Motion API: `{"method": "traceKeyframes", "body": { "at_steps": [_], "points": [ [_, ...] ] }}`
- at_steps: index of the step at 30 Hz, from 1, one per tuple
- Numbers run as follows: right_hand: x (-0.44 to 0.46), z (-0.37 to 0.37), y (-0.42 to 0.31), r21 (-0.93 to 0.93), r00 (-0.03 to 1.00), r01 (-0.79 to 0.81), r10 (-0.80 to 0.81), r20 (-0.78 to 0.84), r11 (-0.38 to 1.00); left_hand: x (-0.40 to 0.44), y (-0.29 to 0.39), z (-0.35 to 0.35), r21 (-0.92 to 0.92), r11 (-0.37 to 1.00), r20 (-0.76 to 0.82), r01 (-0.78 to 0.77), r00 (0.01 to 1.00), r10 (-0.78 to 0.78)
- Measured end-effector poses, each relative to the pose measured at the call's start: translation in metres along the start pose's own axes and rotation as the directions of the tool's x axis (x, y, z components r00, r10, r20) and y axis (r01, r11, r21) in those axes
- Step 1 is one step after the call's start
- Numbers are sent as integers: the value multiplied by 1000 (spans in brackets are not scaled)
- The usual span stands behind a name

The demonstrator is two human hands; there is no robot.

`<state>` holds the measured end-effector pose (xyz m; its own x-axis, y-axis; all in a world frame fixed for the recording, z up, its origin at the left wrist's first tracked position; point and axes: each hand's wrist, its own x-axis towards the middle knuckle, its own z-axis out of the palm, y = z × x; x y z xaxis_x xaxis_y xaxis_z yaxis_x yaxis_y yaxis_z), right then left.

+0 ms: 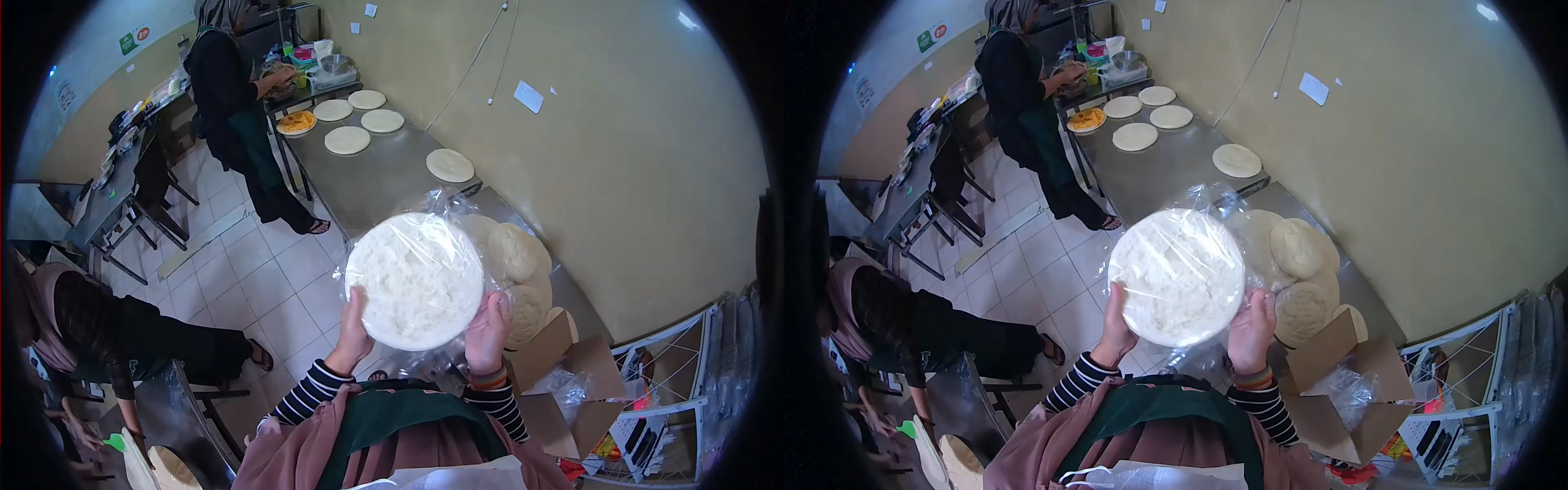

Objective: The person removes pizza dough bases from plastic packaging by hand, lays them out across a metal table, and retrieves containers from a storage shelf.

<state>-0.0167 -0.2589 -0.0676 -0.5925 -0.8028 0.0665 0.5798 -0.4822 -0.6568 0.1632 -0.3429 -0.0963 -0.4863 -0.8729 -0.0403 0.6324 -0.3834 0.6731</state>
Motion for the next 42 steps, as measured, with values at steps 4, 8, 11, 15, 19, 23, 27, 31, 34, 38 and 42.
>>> {"method": "traceKeyframes", "body": {
  "at_steps": [4,8,11,15,19,23,27,31,34,38,42],
  "points": [
    [-2,-13,-5,-147,1000,7,-11,-28,989,5,17,2,-119,991,-28,57,998,-60],
    [23,7,-33,-734,888,416,-414,201,536,3,28,-12,131,989,96,66,992,-79],
    [50,21,-47,-809,805,564,-326,495,165,-1,36,-13,280,951,185,133,964,-190],
    [60,20,-52,-807,809,586,11,588,76,-4,37,-17,304,942,180,144,962,-205],
    [58,15,-43,-813,825,543,48,563,209,-6,40,-27,263,948,187,178,955,-231],
    [57,8,-30,-661,814,556,-170,555,504,-8,39,-36,225,948,132,225,957,-259],
    [56,13,-35,-548,866,499,-415,281,672,-9,41,-32,-3,979,38,203,978,-203],
    [49,4,2,-517,937,300,-349,3,802,-16,41,-15,310,947,16,89,995,-98],
    [45,-15,38,-703,974,150,-228,-18,695,-16,32,6,730,545,302,-413,910,284],
    [49,-24,26,-502,960,-254,277,-28,827,-15,32,4,757,501,249,-420,894,373],
    [49,-39,-4,-232,894,-434,449,12,870,-16,53,-23,349,937,-38,22,999,-9]
  ]
}}
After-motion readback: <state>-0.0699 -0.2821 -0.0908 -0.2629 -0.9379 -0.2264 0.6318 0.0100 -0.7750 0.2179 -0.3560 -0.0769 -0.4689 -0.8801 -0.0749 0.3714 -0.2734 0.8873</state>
